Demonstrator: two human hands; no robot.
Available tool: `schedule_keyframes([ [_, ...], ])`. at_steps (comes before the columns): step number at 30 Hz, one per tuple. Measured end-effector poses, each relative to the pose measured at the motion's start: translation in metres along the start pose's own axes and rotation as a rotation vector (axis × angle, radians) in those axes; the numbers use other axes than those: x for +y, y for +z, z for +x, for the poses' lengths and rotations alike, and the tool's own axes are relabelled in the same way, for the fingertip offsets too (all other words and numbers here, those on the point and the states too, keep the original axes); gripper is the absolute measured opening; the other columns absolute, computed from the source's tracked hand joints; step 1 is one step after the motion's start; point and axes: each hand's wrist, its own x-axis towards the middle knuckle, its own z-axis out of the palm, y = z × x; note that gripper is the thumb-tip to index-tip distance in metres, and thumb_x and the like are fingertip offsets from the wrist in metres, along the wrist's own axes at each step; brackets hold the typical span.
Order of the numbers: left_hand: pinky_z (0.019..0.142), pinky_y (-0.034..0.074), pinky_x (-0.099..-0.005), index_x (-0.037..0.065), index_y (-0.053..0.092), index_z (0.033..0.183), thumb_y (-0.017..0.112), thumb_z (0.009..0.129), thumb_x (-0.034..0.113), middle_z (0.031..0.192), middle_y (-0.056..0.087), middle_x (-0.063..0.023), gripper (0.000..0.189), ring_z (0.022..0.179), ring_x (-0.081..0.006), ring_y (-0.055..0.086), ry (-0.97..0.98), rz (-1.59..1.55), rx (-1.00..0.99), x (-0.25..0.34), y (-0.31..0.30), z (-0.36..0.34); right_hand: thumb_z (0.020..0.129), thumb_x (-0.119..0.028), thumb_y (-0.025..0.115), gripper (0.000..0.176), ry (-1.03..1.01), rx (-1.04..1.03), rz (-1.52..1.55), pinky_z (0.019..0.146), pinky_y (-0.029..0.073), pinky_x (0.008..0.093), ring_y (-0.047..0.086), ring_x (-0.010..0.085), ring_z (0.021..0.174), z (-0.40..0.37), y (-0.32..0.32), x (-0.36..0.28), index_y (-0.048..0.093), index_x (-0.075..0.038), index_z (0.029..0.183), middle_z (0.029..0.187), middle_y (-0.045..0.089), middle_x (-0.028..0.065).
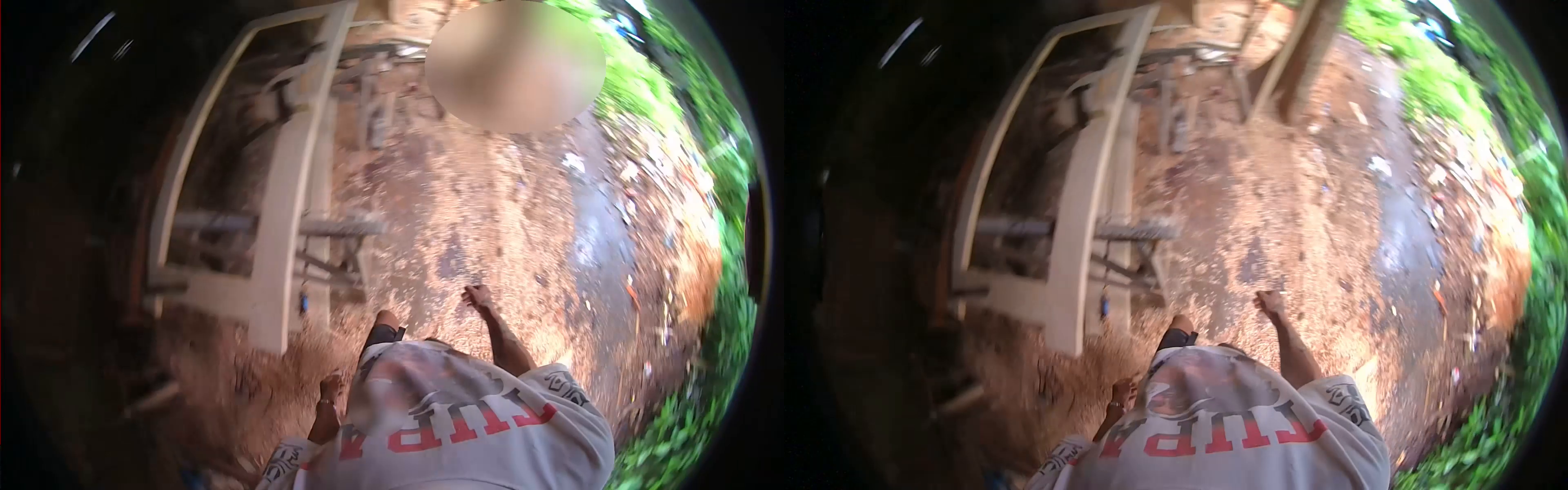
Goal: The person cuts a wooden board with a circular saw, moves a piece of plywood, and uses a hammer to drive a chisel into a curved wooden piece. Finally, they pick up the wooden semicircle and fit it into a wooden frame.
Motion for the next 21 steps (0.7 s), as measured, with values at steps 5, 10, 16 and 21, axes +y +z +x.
schedule_keyframes([
  [5,0.051,0.049,-0.027,0.001,0.067,0.098,0.063,0.091,0.018,0.074,0.064,-0.0046,0.018,0.061,-0.0163,0.062,0.091,0.088,-0.301,0.141,0.078,0.079,0.086,-0.024,0.059,0.029,0.02,0.152,-0.161,0.06,0.054,0.0345,0.069,0.0193,0.068,0.03,-0.03,-0.015,0.07,0.001,0.097,0.083,0.071,0.0121],
  [10,0.056,0.053,-0.0269,0.004,0.068,0.103,0.055,0.095,0.012,0.077,0.064,-0.0021,0.017,0.065,-0.0139,0.063,0.469,0.141,-0.673,0.325,0.184,0.139,0.086,-0.02,0.065,0.024,0.393,0.188,0.13,0.055,0.053,0.0344,0.067,0.0205,0.066,0.048,-0.049,-0.019,0.07,-0.003,0.103,0.086,0.07,0.0099],
  [16,0.058,0.049,-0.0276,0.001,0.065,0.094,0.055,0.096,0.02,0.071,0.063,-0.002,0.021,0.063,-0.0097,0.06,0.753,0.327,-0.484,0.569,0.272,0.102,0.088,-0.016,0.065,0.019,0.452,0.222,-0.029,0.053,0.052,0.0318,0.067,0.0187,0.067,0.087,-0.094,-0.104,0.07,-0.004,0.103,0.086,0.07,0.0081],
  [21,0.059,0.051,-0.0293,0.001,0.065,0.098,0.052,0.097,0.017,0.071,0.063,-0.0057,0.02,0.059,-0.0114,0.061,0.827,0.464,-0.279,0.697,0.333,0.141,0.084,-0.022,0.073,0.022,0.374,0.122,-0.414,0.051,0.051,0.0302,0.067,0.0166,0.066,0.206,-0.127,-0.173,0.072,-0.004,0.097,0.079,0.071,0.0077],
])
